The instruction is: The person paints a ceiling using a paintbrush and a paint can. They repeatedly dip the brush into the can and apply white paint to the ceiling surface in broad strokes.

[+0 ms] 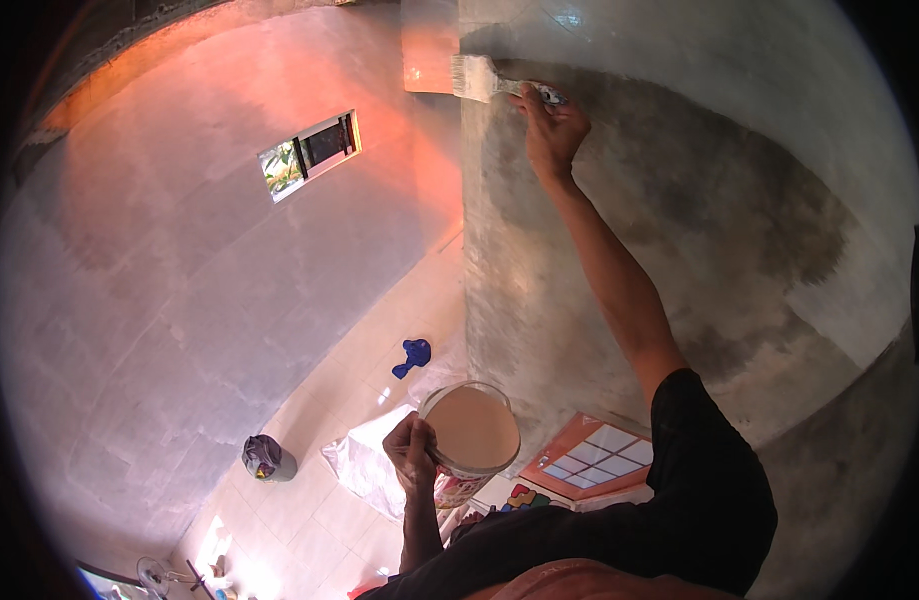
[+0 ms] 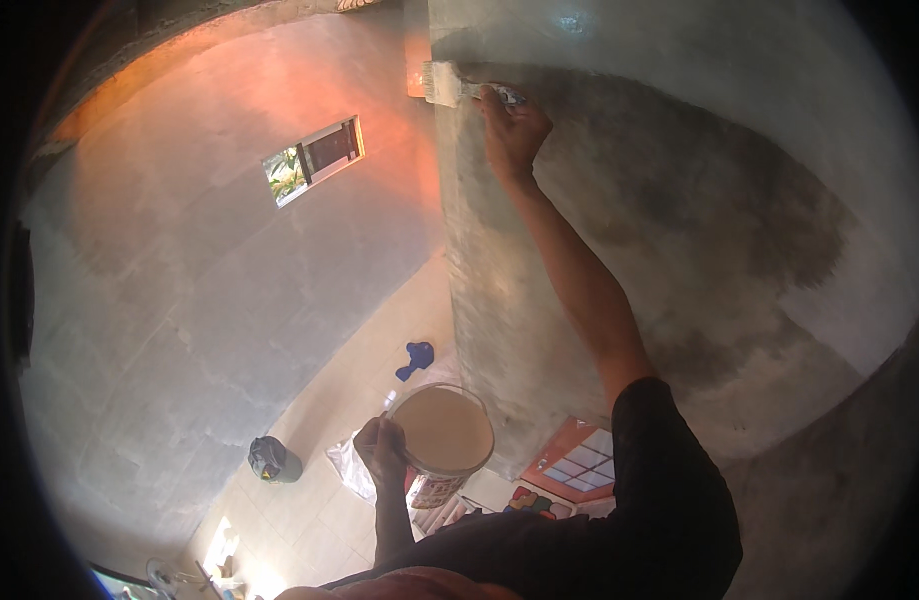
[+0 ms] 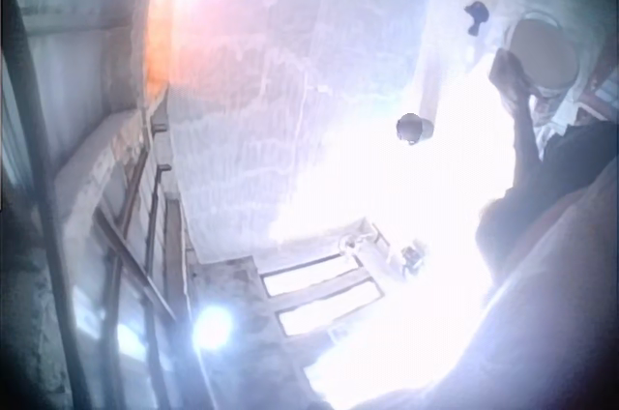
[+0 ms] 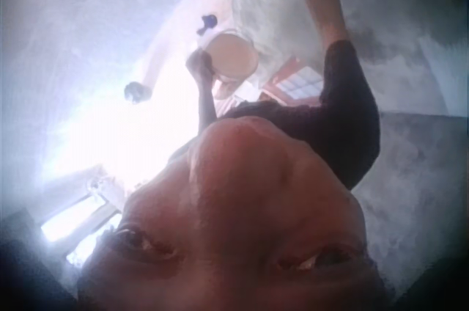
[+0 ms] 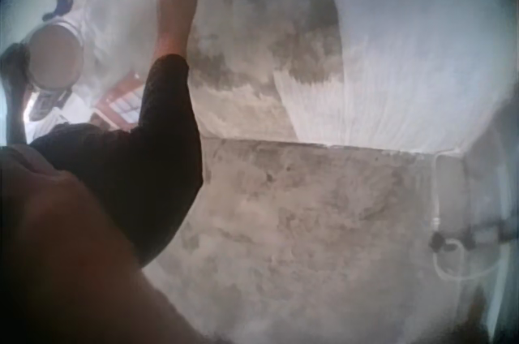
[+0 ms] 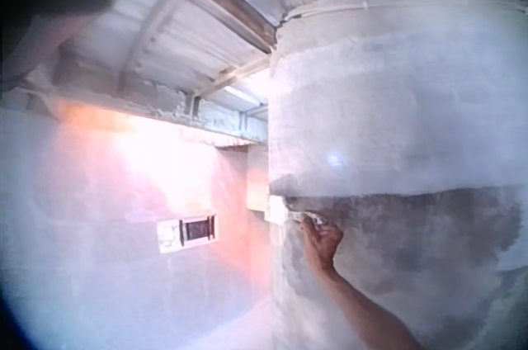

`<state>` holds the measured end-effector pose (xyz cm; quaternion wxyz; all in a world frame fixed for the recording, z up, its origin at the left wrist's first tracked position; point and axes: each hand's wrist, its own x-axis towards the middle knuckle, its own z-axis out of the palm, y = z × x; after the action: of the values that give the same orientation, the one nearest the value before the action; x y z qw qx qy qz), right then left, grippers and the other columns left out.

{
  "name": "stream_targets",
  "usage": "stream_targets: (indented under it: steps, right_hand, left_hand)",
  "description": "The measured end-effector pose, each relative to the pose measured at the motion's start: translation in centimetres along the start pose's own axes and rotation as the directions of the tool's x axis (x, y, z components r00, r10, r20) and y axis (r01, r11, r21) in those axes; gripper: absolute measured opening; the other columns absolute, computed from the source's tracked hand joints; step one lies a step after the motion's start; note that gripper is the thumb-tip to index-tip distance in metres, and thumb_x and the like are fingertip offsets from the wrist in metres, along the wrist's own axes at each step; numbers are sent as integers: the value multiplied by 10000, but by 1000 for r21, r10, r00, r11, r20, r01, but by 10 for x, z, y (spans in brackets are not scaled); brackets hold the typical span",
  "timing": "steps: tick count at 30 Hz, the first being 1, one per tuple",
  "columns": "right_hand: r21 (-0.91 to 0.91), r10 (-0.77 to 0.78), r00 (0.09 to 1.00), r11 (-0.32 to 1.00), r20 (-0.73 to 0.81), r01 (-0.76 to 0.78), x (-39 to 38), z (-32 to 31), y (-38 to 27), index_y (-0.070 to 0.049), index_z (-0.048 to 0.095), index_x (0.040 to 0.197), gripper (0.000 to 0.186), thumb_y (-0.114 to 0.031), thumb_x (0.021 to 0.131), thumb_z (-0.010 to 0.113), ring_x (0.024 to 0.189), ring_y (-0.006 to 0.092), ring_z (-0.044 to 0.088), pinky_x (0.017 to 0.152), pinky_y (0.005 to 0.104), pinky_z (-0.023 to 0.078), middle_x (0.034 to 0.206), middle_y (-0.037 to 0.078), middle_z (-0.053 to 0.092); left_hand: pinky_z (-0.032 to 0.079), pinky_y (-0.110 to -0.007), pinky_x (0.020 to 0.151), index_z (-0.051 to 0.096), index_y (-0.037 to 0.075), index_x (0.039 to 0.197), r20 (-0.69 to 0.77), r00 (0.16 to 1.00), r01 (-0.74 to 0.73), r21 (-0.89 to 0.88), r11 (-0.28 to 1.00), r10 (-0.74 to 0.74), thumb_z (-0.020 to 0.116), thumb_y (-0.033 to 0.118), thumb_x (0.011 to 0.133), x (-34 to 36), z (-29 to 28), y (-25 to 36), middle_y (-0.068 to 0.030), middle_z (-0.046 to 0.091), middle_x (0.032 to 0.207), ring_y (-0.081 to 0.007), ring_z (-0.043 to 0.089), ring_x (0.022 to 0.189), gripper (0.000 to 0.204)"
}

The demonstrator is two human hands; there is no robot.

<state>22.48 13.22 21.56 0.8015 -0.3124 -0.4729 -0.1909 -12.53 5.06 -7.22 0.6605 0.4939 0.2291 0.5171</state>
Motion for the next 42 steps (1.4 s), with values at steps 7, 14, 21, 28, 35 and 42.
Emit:
stream_targets:
  steps: [7,14,21,28,35,42]
  right_hand:
    - [-328,-56,998,943,-13,49,12,-17,-2,66,640,971,201,-92,857,690,776,189,686,674,275,546,847,111,679]
    - [-263,-118,986,961,-115,84,9,-64,-70,80,642,963,208,-79,844,701,763,200,686,678,283,557,862,115,679]
    - [-165,-108,994,981,-28,102,12,-13,-24,65,653,902,173,-87,833,700,694,152,677,623,254,541,776,97,684]
    - [-266,-227,974,939,-12,216,16,3,24,1,672,874,153,-133,810,708,585,124,648,564,262,500,680,70,678]
    - [-569,-283,959,790,-5,231,15,-44,-19,69,647,910,169,-78,842,693,707,144,688,617,237,536,761,110,693]
    - [-595,-271,943,796,-193,108,16,-126,-119,73,634,955,208,-98,853,693,747,169,690,647,239,539,814,127,695]
  left_hand:
    - [301,-216,500,546,12,649,21,998,-59,-52,997,60,577,194,921,5,-6,-8,-4,491,572,-73,423,515,328]
    - [308,-212,497,566,2,657,-22,999,-35,-84,996,33,575,170,920,7,-1,-11,-10,503,579,-75,438,513,312]
    - [292,-213,489,560,-6,651,-22,1000,-16,-88,996,14,576,154,919,2,-3,-19,-12,503,581,-71,416,504,313]
    - [293,-218,484,547,-7,658,-17,1000,-28,-142,990,26,574,154,925,-2,-5,-14,-23,502,579,-72,409,501,313]
    - [310,-218,493,537,-5,666,41,996,-67,-167,984,75,570,165,932,7,-9,-12,-27,494,561,-74,404,483,318]
    - [270,-223,449,467,55,605,93,992,-78,-94,993,87,514,186,937,17,3,3,-17,473,530,-66,382,467,360]
